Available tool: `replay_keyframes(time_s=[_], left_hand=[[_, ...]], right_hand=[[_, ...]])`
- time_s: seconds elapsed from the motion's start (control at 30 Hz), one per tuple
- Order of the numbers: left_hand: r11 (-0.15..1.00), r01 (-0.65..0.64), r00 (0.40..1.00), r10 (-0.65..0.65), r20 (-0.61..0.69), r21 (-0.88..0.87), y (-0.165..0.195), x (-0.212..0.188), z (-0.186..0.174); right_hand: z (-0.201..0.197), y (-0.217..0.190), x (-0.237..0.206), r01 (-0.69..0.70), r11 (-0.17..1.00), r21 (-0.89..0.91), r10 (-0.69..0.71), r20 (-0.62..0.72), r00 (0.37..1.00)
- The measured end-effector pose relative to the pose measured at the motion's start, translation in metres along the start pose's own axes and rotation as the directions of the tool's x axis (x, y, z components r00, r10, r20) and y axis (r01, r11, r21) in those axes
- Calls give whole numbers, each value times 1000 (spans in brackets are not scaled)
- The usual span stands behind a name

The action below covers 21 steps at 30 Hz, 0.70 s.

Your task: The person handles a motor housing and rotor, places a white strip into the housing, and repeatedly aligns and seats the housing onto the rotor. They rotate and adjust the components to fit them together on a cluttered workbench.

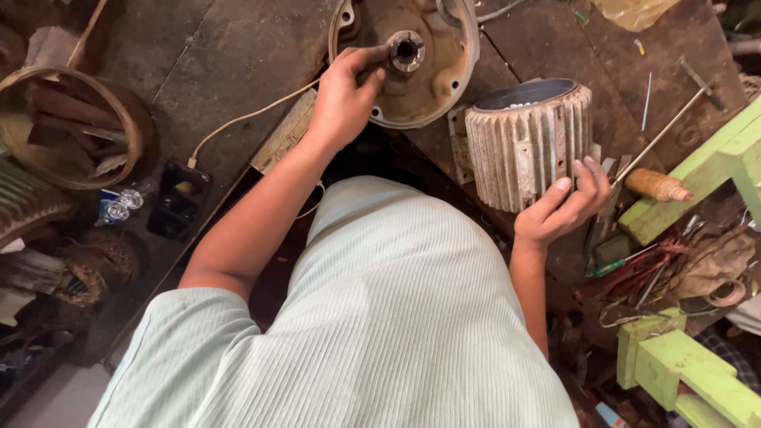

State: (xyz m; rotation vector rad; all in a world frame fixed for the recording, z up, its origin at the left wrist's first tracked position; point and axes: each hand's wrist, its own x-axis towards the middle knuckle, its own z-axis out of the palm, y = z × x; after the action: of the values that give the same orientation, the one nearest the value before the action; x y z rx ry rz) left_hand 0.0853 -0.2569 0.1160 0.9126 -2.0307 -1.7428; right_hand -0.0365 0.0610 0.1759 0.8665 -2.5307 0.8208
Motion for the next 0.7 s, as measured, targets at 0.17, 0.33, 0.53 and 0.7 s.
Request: replay_keyframes(time_s=[0.17,0.33,0.53,0.7], left_hand=[[968,95,995,-88,43,-234,-4,-5,11],[877,298,954,-281,101,-377,3,-1,16],[817,344,939,-313,146,-462,15,-2,19],[858,337,941,-321,109,-387,20,-7,33]], right_hand=[[-2,-2,-2,-20,1000,11,20,-14,1000],[-3,-3,2,-19,1000,6,19,-13,1000],[-16,6,5,-49,999,15,49,-24,999],[-39,20,2,-75,997,-3,75,-33,997]])
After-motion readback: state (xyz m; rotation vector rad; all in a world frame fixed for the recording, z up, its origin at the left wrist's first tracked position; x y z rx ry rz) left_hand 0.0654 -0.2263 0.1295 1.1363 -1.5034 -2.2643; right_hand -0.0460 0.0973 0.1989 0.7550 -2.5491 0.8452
